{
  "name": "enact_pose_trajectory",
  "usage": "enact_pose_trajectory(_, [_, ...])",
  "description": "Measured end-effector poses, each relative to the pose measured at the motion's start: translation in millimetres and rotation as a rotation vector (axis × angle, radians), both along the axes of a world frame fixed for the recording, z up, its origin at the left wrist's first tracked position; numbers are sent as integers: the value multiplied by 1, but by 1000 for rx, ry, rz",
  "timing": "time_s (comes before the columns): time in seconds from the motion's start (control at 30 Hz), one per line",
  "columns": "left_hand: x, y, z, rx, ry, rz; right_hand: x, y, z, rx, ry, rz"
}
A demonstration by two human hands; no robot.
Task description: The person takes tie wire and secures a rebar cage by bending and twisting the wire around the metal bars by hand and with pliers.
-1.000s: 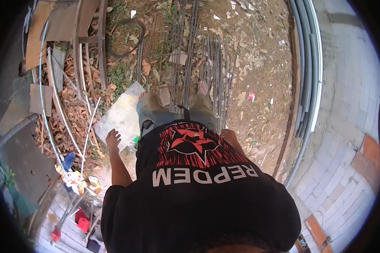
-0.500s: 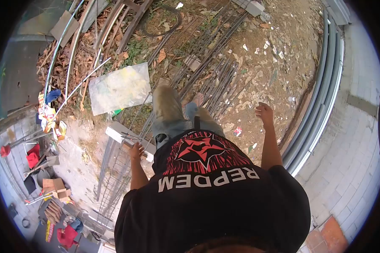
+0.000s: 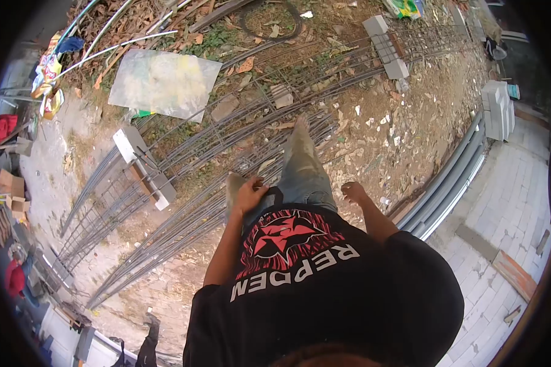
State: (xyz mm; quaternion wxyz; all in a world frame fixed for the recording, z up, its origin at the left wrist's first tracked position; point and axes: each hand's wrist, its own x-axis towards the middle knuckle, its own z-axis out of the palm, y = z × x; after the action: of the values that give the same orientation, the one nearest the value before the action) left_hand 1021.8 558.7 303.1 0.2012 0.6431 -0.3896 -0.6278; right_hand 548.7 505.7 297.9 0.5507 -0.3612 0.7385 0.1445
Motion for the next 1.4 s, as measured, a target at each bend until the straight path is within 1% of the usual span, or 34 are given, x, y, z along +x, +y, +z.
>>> enact_pose_trajectory(0.03, [-18, -9, 8, 31, -34, -62, -6, -37, -10, -73, -20, 15])
enact_pose_trajectory(0.07, [-36, -25, 4, -30, -64, -86, -13, -75, -24, -143, -41, 26])
enact_pose_trajectory(0.1, [-54, -45, -4, -92, -94, -108, -5, -123, -28, -223, 15, 115])
enact_pose_trajectory(0.13, [-73, -67, -12, -146, -126, -130, 2, -166, -41, -304, -3, 160])
enact_pose_trajectory(0.17, [-92, -98, -22, -124, -87, -122, 9, -210, -61, -382, -25, 207])
enact_pose_trajectory(0.27, [-169, -189, -87, -179, -126, -14, 38, -341, -143, -624, -85, 616])
enact_pose_trajectory(0.3, [-201, -218, -110, -187, -162, 25, 63, -390, -166, -627, -49, 639])
enact_pose_trajectory(0.33, [-237, -235, -129, -176, -188, 48, 83, -424, -181, -607, -7, 650])
enact_pose_trajectory(0.4, [-296, -273, -149, -71, -159, 84, 115, -492, -232, -693, -21, 640])
enact_pose_trajectory(0.43, [-312, -295, -154, -35, -230, 50, 134, -531, -259, -702, -64, 657])
enact_pose_trajectory(0.47, [-322, -311, -147, 11, -299, 11, 150, -562, -286, -701, -111, 670])
enact_pose_trajectory(0.5, [-330, -324, -144, 56, -373, -28, 165, -593, -312, -656, -93, 725])
enact_pose_trajectory(0.53, [-335, -335, -154, 39, -339, 39, 185, -623, -340, -619, -81, 774])
enact_pose_trajectory(0.6, [-343, -340, -169, 4, -273, 149, 215, -664, -380, -688, -87, 825])
enact_pose_trajectory(0.63, [-343, -349, -175, 0, -269, 162, 227, -685, -409, -691, -62, 933])
enact_pose_trajectory(0.67, [-341, -356, -179, -3, -263, 171, 235, -703, -437, -692, -36, 1039])
enact_pose_trajectory(0.73, [-343, -364, -178, 8, -247, 191, 257, -724, -477, -749, -33, 1069])
enact_pose_trajectory(0.8, [-339, -372, -187, 12, -251, 204, 279, -742, -531, -850, -63, 1079])
enact_pose_trajectory(0.93, [-338, -380, -193, 29, -222, 256, 320, -756, -587, -933, -80, 1057])
enact_pose_trajectory(1.03, [-344, -381, -198, 39, -244, 276, 335, -767, -620, -830, -47, 1037])
enact_pose_trajectory(1.13, [-357, -375, -209, -3, -291, 278, 345, -766, -606, -578, 86, 1139])
enact_pose_trajectory(1.2, [-365, -375, -213, -19, -324, 279, 348, -756, -575, -647, 175, 1200])
enact_pose_trajectory(1.27, [-368, -375, -218, -67, -363, 302, 340, -763, -564, -534, 63, 1125])
enact_pose_trajectory(1.3, [-366, -375, -219, -53, -369, 300, 335, -768, -559, -473, 17, 1089])
enact_pose_trajectory(1.4, [-361, -384, -201, 6, -335, 291, 294, -774, -548, -1232, -58, 967])
